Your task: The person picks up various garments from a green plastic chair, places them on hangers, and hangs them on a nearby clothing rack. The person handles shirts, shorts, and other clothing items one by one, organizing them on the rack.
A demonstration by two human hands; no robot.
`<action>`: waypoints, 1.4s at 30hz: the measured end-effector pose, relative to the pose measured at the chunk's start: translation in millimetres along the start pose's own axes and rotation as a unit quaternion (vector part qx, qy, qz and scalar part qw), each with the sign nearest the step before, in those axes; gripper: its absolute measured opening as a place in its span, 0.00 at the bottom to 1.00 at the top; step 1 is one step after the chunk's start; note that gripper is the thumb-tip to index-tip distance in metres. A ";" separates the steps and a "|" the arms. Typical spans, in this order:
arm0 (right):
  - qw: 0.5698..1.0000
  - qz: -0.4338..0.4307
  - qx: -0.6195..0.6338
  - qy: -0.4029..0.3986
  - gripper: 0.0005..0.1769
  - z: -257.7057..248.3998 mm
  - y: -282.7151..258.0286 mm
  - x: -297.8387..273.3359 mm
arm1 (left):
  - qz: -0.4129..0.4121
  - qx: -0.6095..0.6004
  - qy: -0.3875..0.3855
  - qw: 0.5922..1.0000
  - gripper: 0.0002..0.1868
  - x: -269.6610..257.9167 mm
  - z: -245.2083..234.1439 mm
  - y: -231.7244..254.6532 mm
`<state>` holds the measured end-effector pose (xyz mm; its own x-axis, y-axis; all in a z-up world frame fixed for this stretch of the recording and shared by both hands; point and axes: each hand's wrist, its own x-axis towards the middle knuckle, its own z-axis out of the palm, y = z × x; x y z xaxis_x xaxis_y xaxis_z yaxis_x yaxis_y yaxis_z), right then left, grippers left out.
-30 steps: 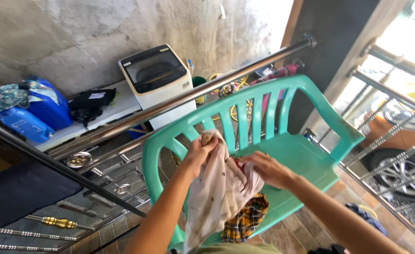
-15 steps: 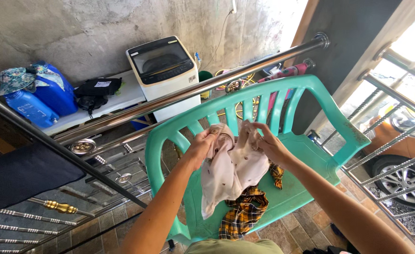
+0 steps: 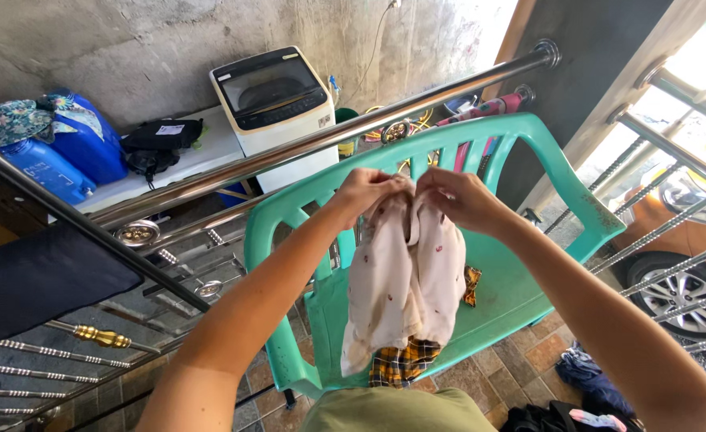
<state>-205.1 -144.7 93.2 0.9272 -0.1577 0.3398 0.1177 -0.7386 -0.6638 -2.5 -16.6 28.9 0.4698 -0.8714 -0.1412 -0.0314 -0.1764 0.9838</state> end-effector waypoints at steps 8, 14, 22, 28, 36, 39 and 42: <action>0.984 0.025 -0.043 0.169 0.08 18.6 -32.8 15.6 | 0.135 -0.094 0.072 0.984 0.19 -16.4 22.8 12.6; 0.967 -0.053 -0.063 0.240 0.09 21.3 -30.9 22.4 | 0.178 -0.063 0.074 0.979 0.10 -30.1 9.6 29.1; 0.974 -0.038 -0.085 0.208 0.09 21.3 -33.0 25.0 | 0.331 0.144 0.135 0.923 0.11 -56.6 9.1 47.2; 0.976 -0.075 -0.127 0.159 0.09 27.6 -29.0 11.5 | 0.106 -0.069 0.091 0.988 0.08 -53.8 15.6 30.5; 0.987 0.107 0.035 0.118 0.13 26.0 -9.9 -2.9 | 0.173 -0.096 0.018 0.980 0.06 -56.1 26.4 14.2; 0.980 0.143 0.030 0.131 0.15 28.8 -4.9 -12.9 | 0.165 -0.111 0.001 0.980 0.08 -66.2 31.5 17.1; 0.978 0.143 0.093 0.118 0.15 26.4 -1.2 -19.0 | 0.202 -0.054 0.006 0.978 0.09 -77.4 35.4 23.6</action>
<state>-213.5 -123.6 69.9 0.8264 -0.5033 0.2525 -0.0507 -0.5130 -0.8569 -70.9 30.5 59.1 0.4488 -0.8544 0.2618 -0.1238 0.2307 0.9651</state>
